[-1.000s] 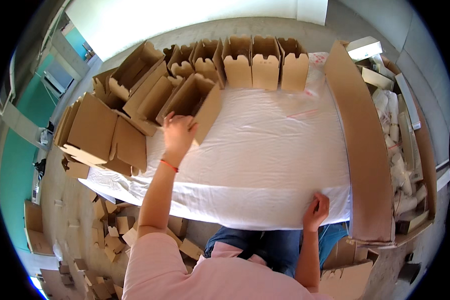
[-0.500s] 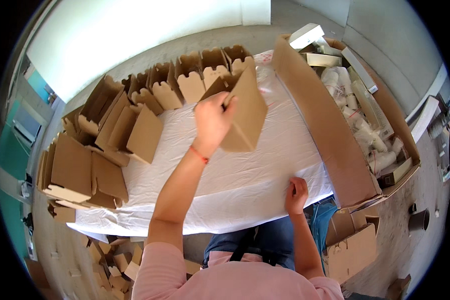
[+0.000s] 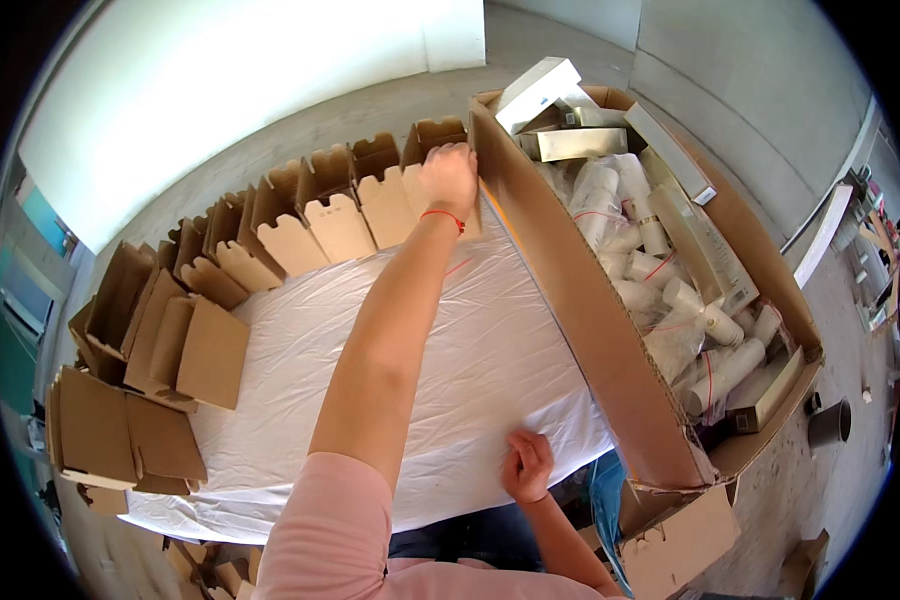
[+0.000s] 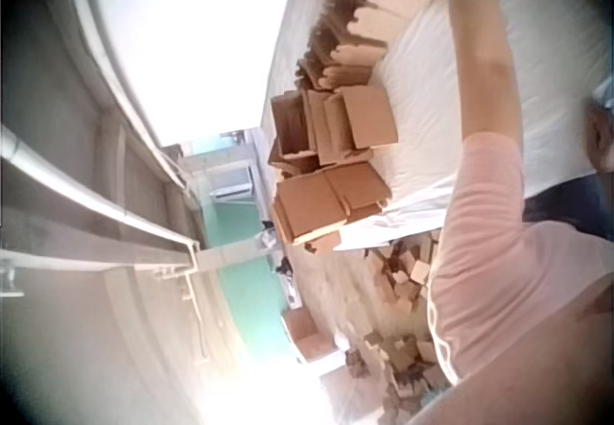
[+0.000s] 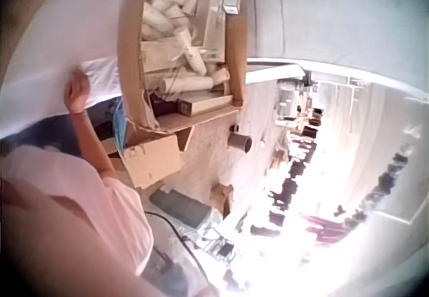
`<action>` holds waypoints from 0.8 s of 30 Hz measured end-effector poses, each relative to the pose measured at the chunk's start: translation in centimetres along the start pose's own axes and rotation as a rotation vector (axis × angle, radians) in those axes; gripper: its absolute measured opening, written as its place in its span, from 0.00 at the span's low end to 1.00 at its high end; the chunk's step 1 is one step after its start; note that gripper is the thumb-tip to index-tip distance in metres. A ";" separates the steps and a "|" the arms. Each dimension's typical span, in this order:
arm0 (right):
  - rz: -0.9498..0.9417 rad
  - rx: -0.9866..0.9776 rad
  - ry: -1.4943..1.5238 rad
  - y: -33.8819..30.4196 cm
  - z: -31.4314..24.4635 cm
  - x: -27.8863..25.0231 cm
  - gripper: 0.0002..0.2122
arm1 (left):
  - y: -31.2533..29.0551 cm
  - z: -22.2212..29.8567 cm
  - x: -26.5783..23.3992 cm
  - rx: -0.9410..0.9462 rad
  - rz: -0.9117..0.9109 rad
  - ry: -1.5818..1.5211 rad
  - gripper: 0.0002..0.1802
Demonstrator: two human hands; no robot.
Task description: The person picks up plastic-wrapped bottles one at a time from a large box, removes the outer plastic bag, and places each bottle into a cardboard box on the table.
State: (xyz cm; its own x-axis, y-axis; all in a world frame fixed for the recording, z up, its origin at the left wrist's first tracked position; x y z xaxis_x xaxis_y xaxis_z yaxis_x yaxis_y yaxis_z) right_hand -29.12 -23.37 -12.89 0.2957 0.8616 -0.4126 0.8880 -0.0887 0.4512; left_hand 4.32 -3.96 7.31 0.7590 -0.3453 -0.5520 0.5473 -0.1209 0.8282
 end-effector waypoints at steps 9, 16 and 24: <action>-0.030 -0.033 0.007 -0.4 0.3 0.4 0.12 | -3.8 2.7 -1.0 0.213 0.082 -0.127 0.33; -0.025 -0.022 -0.003 -0.3 0.0 0.3 0.12 | -14.5 -4.6 -19.5 0.072 -0.017 0.016 0.28; 0.017 -0.047 0.006 -0.1 -1.1 0.1 0.09 | -28.3 -20.7 -40.0 -0.680 -0.248 0.743 0.26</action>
Point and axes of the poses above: each hand's wrist, its own y-axis towards the middle knuckle, its own x-axis out of the palm, z = x × y, the point moved 7 cm from there along y, towards the middle knuckle, and after that the axes turned 13 degrees about x, right-handed, at the moved point
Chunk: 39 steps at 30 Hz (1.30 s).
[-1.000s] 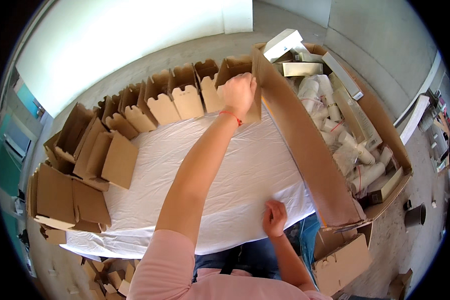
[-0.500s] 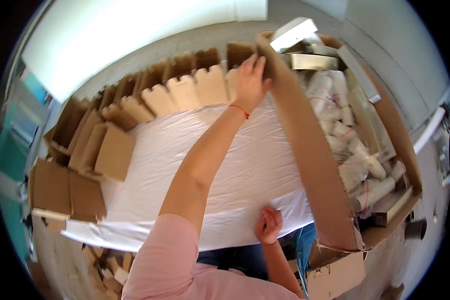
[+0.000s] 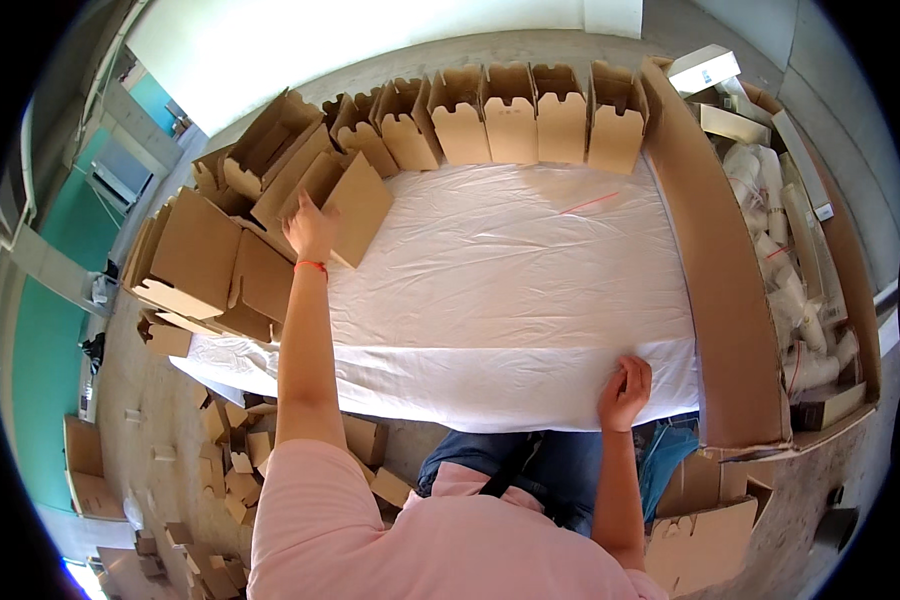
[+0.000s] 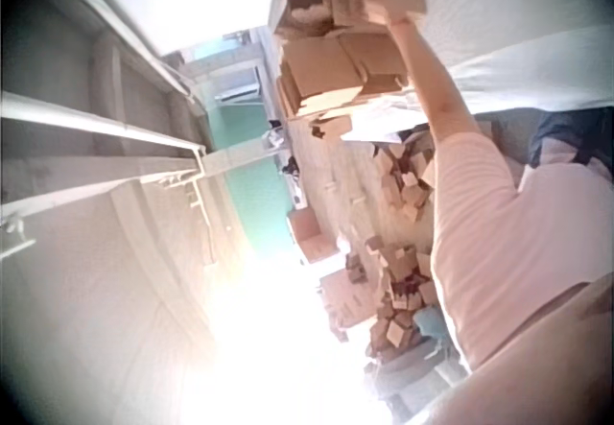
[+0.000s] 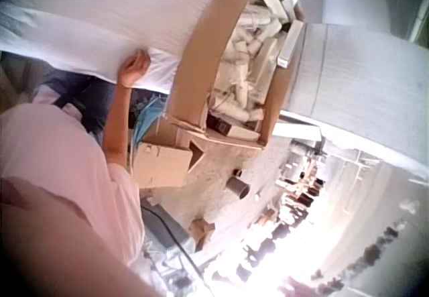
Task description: The person picks up plastic-wrapped bottles one at a time from a large box, removes the outer plastic bag, and places each bottle into a cardboard box on the table.
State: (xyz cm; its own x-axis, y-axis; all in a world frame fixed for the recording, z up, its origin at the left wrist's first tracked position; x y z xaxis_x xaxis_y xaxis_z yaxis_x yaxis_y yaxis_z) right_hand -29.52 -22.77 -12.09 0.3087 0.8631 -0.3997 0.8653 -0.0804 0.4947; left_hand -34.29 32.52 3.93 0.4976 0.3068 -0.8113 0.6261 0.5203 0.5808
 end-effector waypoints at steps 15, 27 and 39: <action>0.031 0.045 -0.020 0.2 -1.1 -0.5 0.06 | -16.9 16.7 -8.7 0.812 0.159 -0.541 0.07; -0.231 0.349 0.395 4.4 -7.2 1.8 0.12 | -19.4 17.4 -9.2 0.831 -0.077 -0.660 0.11; -0.451 0.363 0.410 5.8 -8.5 9.2 0.23 | -18.5 17.7 -7.8 0.884 -0.148 -0.631 0.24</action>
Point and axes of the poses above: each hand's wrist, its own y-axis towards the middle knuckle, its own x-axis out of the palm, z = x × y, the point moved 7 cm from there along y, towards the middle knuckle, and after that the axes turned 13 degrees about x, right-handed, at the moved point
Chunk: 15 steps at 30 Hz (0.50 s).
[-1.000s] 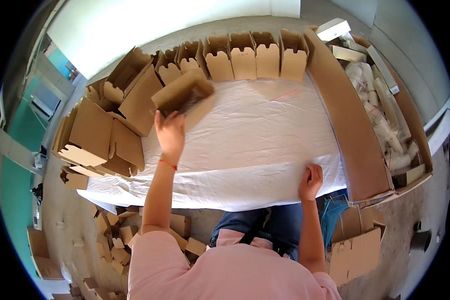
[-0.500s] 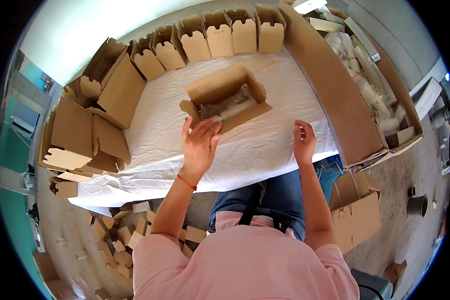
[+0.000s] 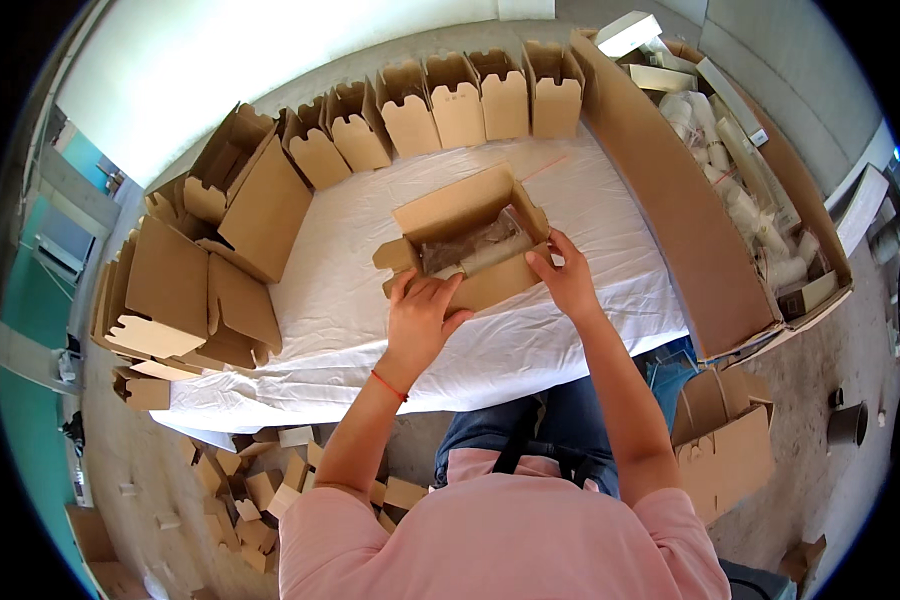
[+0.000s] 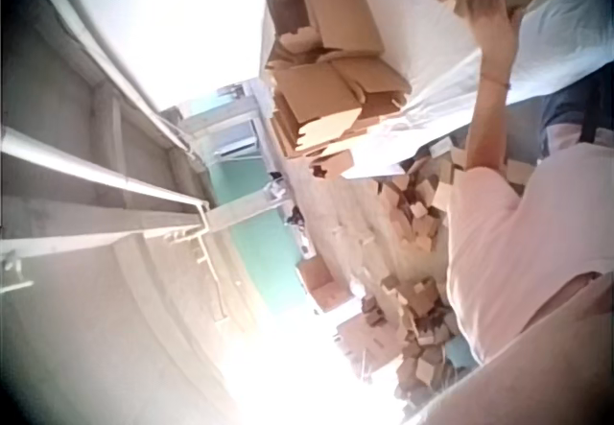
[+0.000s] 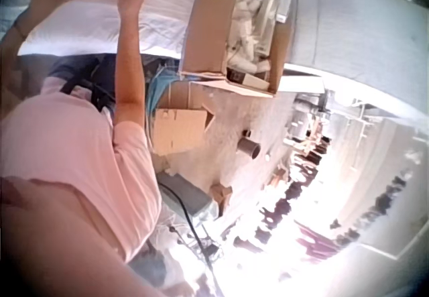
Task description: The person picks up plastic-wrapped bottles one at a time from a large box, removes the outer plastic bag, and places each bottle into a cardboard box on the table.
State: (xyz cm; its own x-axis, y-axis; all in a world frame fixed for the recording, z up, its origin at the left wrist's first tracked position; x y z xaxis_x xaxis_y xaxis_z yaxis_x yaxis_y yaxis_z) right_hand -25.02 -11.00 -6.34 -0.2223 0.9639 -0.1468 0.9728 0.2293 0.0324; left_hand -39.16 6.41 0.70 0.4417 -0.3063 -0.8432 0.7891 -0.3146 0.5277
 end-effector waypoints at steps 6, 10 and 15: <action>-0.112 0.091 -0.053 -0.8 1.3 -0.5 0.22 | 0.7 -2.7 1.7 -0.037 -0.109 0.071 0.21; -0.076 0.040 -0.057 -0.6 2.3 -2.0 0.19 | 1.3 -4.1 1.2 -0.125 -0.155 -0.050 0.23; 0.078 -0.032 -0.171 0.0 3.3 -6.3 0.15 | 1.7 -6.4 -2.6 -0.044 -0.263 -0.026 0.41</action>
Point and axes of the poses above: each hand's wrist, its own y-axis towards the middle knuckle, its own x-axis out of the palm, z = x × y, the point moved 7 cm from there along y, towards the middle knuckle, and after that the axes turned 13 degrees about x, right-handed, at the moved point
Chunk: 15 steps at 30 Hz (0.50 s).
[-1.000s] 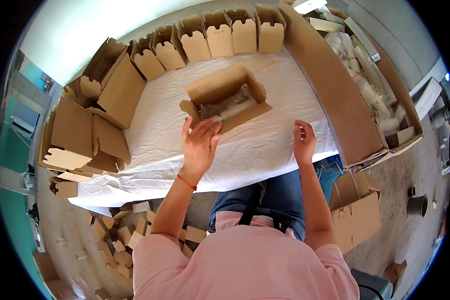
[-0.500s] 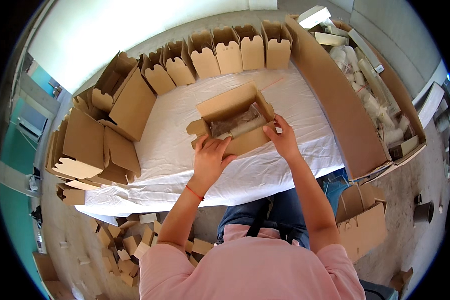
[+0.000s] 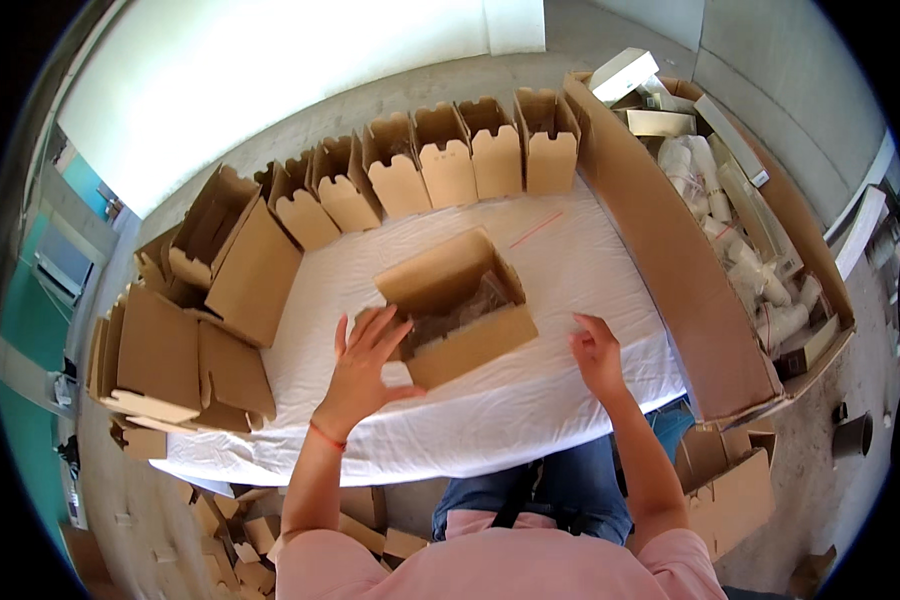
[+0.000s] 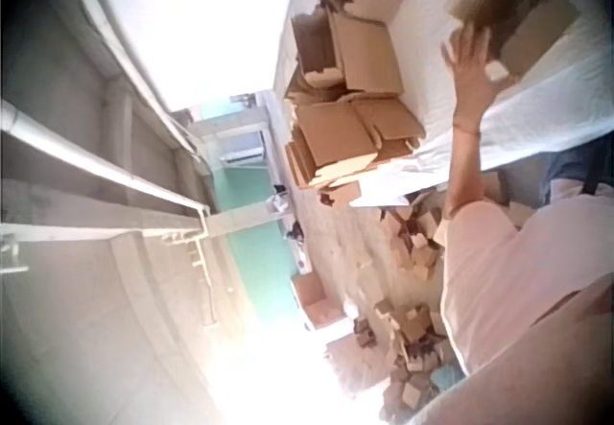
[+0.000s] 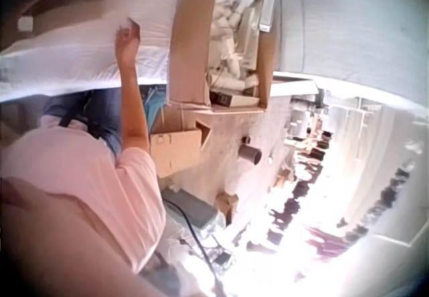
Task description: The person picks up plastic-wrapped bottles one at a time from a large box, removes the outer plastic bag, and places each bottle into a cardboard box on the table.
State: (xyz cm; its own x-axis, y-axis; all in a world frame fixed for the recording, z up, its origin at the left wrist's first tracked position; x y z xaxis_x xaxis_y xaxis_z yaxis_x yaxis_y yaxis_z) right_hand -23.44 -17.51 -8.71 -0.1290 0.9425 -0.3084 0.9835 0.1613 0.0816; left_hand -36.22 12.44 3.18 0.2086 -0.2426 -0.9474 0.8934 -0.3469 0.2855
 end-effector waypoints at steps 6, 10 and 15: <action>0.148 -0.208 -0.204 -0.6 0.6 -0.3 0.11 | -0.8 -1.8 2.7 0.198 -0.096 0.176 0.21; 0.158 -0.162 -0.215 -0.7 0.1 0.0 0.10 | 1.1 -1.2 2.7 0.378 -0.061 0.091 0.12; 0.164 -0.156 -0.236 -0.3 0.1 -0.2 0.10 | 5.1 0.2 2.7 0.246 -0.066 -0.083 0.11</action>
State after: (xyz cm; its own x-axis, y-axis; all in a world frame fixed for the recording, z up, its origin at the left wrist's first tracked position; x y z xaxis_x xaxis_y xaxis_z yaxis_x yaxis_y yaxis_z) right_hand -23.70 -17.83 -8.80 0.0805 0.8689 -0.4885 0.9550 0.0731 0.2874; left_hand -31.16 9.80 2.12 0.1108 -0.2821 -0.9530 0.7780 -0.5720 0.2598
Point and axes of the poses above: each hand's wrist, its own y-axis towards the middle knuckle, its own x-axis out of the palm, z = x × y, the point moved 7 cm from there along y, towards the middle knuckle, and after that the axes turned 13 degrees about x, right-handed, at the moved point
